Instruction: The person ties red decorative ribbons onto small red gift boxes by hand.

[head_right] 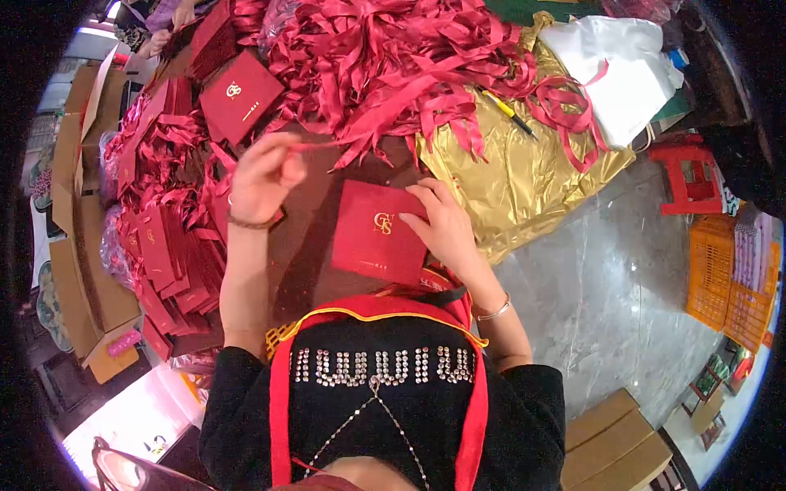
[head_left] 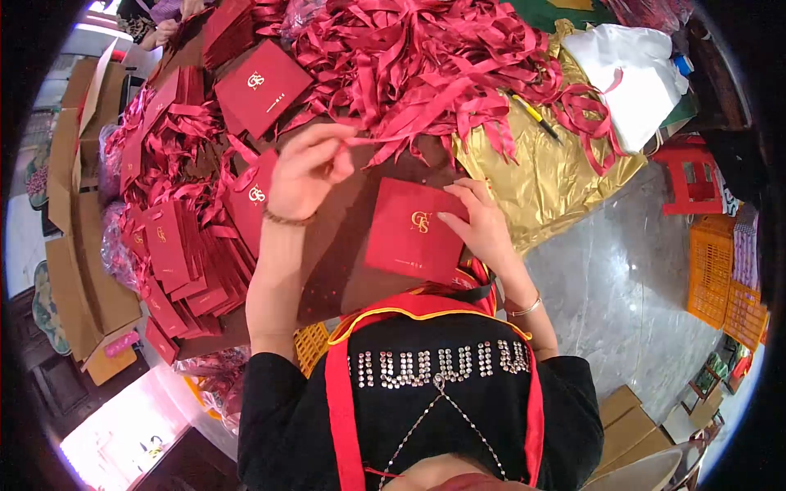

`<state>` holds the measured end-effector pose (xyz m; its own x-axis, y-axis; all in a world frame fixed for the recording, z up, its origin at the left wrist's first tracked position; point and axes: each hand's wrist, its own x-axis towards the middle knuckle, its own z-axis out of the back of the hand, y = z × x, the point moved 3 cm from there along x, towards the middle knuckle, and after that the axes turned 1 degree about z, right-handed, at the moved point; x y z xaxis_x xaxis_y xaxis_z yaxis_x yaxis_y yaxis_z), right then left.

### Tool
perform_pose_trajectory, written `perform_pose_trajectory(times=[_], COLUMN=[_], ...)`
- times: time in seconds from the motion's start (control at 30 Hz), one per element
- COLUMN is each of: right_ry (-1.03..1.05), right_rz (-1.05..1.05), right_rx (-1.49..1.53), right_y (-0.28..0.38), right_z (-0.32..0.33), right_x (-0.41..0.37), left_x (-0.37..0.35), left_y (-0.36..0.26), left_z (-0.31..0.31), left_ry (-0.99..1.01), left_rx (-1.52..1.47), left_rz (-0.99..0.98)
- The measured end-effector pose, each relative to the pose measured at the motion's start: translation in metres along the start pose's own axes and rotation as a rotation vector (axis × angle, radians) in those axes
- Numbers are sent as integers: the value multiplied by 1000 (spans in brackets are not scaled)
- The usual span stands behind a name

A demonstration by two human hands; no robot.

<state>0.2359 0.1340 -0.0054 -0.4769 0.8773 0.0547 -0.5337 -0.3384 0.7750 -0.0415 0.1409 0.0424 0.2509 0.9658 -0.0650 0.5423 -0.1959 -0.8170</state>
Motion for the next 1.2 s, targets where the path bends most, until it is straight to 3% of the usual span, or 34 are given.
perform_pose_trajectory(times=[0.07,0.13,0.2,0.23,0.27,0.37,0.4,0.47,0.53,0.7,0.9,1.2], right_ry=[6,14,33,38,41,37,30,32,-6,-55,36,105], right_rz=[5,2,-4,-7,-11,23,33,42,128,163,169,178], right_rx=[10,2,-14,-25,-37,-72,-90,-132,-211,-240,-328,-168], right_y=[0,2,5,6,7,9,10,10,17,23,27,24], right_z=[0,1,1,2,2,5,5,5,8,0,-14,-19], right_x=[-1,0,0,1,1,2,2,3,7,22,29,22], left_x=[-20,-38,-54,-58,-64,-68,-68,-65,-60,-57,-68,-88], left_y=[-36,-61,-75,-79,-77,-69,-58,-45,-21,58,101,114], left_z=[-33,-47,-46,-56,-58,-66,-74,-76,-77,-55,-50,-54], left_ry=[31,95,89,-55,-66,-488,-603,-600,-562,-451,-461,-414], left_rx=[-121,-92,67,282,285,1057,1097,1559,1668,1508,1520,1570], left_rz=[-213,-422,-502,-528,-526,-424,-426,-562,-512,-287,-341,-410])
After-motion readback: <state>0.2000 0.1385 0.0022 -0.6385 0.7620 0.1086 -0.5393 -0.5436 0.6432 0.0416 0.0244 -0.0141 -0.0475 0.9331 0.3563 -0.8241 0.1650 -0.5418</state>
